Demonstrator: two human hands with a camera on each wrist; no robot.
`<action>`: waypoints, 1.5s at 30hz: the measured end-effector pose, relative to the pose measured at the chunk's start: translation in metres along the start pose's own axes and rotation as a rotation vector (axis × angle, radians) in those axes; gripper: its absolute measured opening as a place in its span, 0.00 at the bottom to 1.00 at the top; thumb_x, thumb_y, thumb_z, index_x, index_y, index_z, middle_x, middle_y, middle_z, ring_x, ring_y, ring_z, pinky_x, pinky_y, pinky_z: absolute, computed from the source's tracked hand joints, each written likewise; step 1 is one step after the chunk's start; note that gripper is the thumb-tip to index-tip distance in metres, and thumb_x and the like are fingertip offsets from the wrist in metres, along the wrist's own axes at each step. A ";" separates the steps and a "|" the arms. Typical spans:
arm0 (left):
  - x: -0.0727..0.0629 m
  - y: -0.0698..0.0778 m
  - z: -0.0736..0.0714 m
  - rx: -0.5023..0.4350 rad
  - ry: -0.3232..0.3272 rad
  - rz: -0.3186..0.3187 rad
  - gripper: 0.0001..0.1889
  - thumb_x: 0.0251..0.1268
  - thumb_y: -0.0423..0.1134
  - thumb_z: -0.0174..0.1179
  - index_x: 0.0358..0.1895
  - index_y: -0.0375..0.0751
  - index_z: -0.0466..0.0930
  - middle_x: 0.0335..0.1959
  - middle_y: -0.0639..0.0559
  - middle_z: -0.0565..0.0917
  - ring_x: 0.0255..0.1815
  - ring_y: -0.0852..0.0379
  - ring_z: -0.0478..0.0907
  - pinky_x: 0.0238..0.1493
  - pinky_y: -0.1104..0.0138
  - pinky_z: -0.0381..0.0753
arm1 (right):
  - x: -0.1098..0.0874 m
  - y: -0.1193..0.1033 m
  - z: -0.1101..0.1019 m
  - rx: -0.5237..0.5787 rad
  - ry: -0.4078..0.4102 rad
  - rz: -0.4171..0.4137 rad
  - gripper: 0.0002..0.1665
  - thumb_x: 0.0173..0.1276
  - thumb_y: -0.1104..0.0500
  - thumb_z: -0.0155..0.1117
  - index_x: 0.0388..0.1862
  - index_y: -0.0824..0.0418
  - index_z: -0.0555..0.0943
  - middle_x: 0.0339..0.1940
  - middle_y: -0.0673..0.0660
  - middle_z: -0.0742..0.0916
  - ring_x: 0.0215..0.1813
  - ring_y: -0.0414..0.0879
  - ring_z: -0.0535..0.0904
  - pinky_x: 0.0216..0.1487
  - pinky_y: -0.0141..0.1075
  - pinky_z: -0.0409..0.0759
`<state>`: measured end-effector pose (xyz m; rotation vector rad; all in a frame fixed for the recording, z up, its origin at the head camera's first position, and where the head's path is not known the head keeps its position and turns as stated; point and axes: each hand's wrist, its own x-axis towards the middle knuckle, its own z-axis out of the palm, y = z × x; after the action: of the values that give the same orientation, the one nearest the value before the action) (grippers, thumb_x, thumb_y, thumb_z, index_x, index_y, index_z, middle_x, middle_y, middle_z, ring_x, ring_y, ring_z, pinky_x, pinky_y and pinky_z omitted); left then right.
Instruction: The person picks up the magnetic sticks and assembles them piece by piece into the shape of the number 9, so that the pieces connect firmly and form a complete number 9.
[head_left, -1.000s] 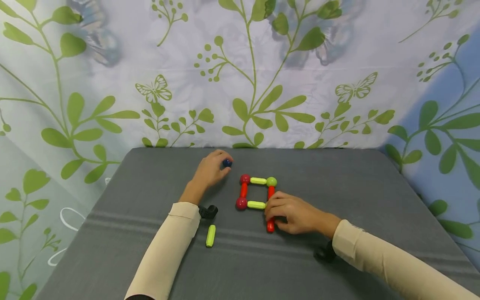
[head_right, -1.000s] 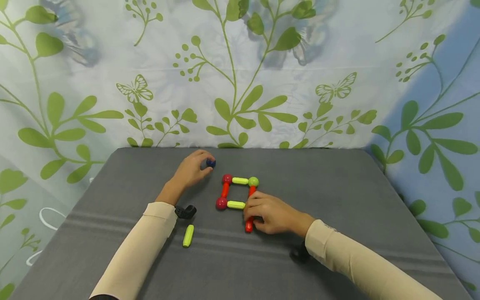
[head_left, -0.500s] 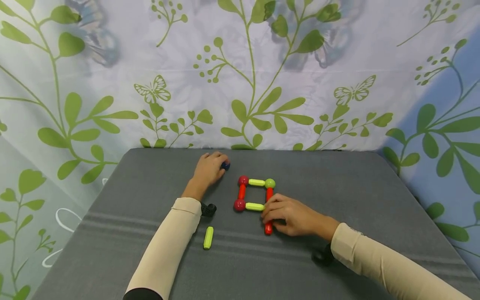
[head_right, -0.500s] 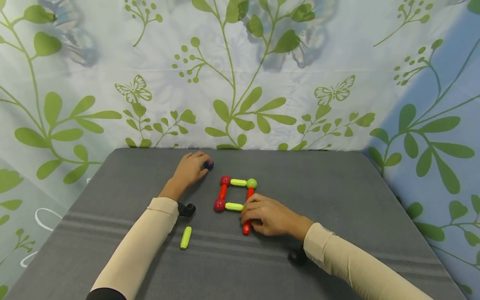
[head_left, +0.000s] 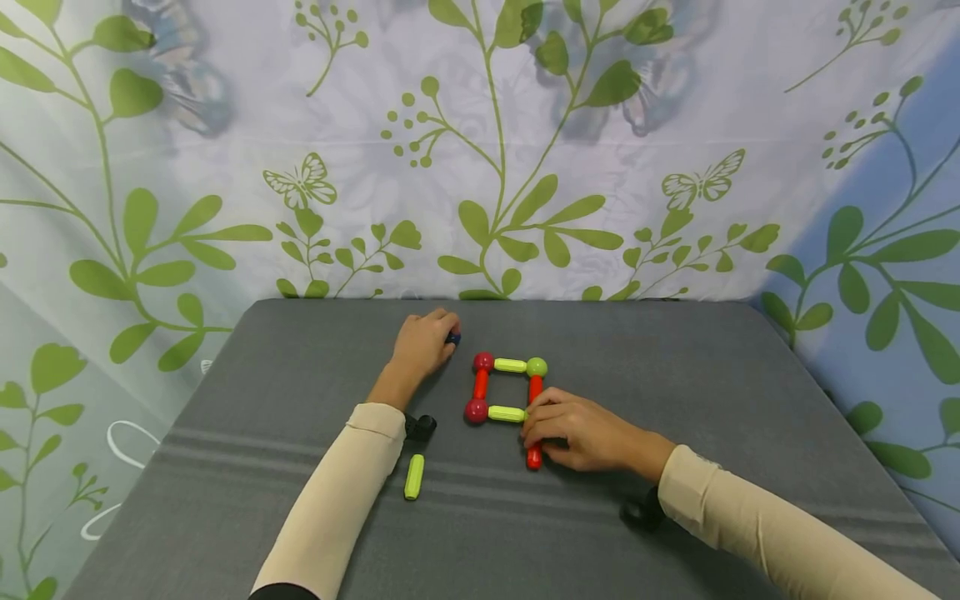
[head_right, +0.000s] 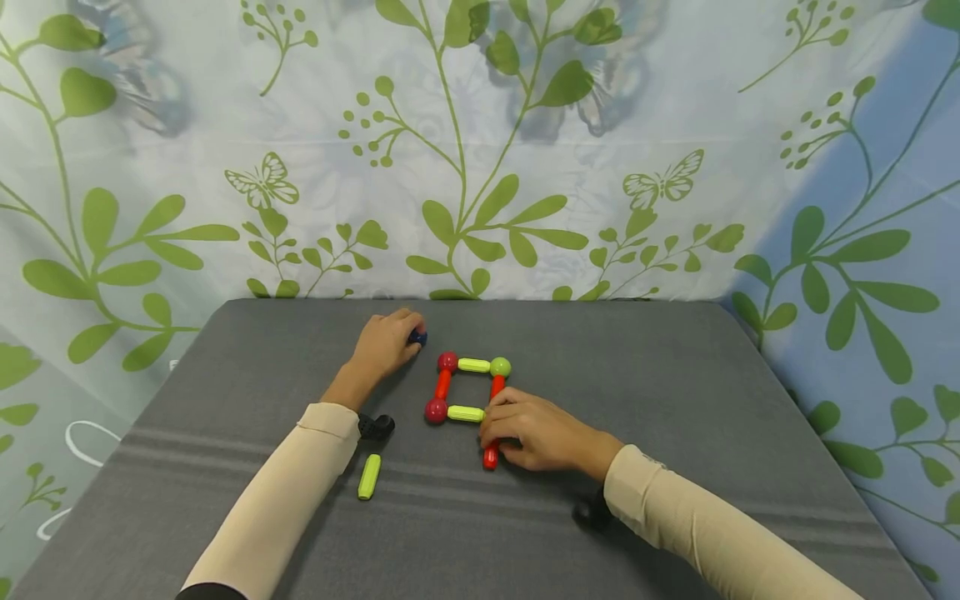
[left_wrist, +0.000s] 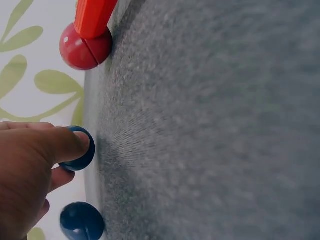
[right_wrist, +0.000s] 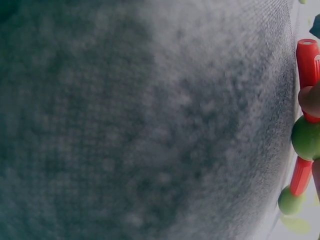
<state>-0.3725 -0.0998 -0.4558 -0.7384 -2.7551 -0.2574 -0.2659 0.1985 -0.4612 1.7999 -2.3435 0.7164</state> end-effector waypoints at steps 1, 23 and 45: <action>-0.002 0.001 -0.001 -0.014 0.012 0.006 0.12 0.65 0.38 0.71 0.48 0.43 0.81 0.50 0.46 0.83 0.45 0.46 0.82 0.50 0.49 0.76 | 0.000 0.000 0.000 -0.001 -0.001 0.000 0.16 0.61 0.67 0.74 0.45 0.52 0.86 0.50 0.45 0.86 0.57 0.43 0.74 0.61 0.37 0.72; -0.069 0.050 -0.043 -0.541 0.141 0.095 0.12 0.59 0.35 0.73 0.43 0.44 0.80 0.45 0.54 0.81 0.45 0.57 0.79 0.49 0.58 0.80 | 0.001 -0.002 -0.003 0.002 -0.008 0.029 0.16 0.60 0.67 0.74 0.45 0.51 0.86 0.49 0.44 0.86 0.57 0.42 0.74 0.61 0.37 0.72; -0.137 0.121 -0.022 -0.787 0.028 0.323 0.15 0.58 0.33 0.75 0.41 0.46 0.77 0.47 0.59 0.80 0.47 0.67 0.78 0.49 0.64 0.81 | 0.002 -0.002 0.000 -0.015 0.045 -0.044 0.18 0.56 0.70 0.74 0.43 0.53 0.85 0.47 0.45 0.86 0.55 0.44 0.76 0.60 0.39 0.73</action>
<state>-0.1916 -0.0647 -0.4652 -1.3154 -2.4030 -1.2952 -0.2649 0.1967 -0.4596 1.8030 -2.2679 0.7234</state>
